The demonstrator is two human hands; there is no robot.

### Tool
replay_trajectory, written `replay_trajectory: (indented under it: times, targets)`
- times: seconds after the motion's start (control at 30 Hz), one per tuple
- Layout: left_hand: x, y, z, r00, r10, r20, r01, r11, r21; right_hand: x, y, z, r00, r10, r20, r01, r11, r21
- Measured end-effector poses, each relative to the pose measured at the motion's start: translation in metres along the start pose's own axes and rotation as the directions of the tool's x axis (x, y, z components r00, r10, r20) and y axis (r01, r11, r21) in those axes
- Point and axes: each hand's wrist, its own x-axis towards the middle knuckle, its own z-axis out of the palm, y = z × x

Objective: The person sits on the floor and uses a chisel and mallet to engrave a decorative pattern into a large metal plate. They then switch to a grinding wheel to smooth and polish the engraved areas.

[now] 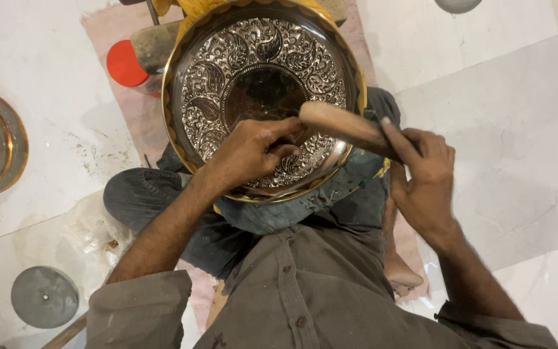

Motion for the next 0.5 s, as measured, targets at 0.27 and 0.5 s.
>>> replay_trajectory:
  times: [0.27,0.5]
  targets:
    - [-0.0033,0.0033,-0.0075,0.988,-0.098,-0.116,0.074,0.978,-0.195,0.0020,0.0043,0.0042,0.952,0.290,0.096,-0.254,0.576,0.777]
    - [0.0003,0.0059,0.0006,0.996,0.049,-0.075,-0.059,0.990,-0.131,0.0029,-0.0017,-0.0022,0.975,0.214,0.068,-0.215,0.800,0.561]
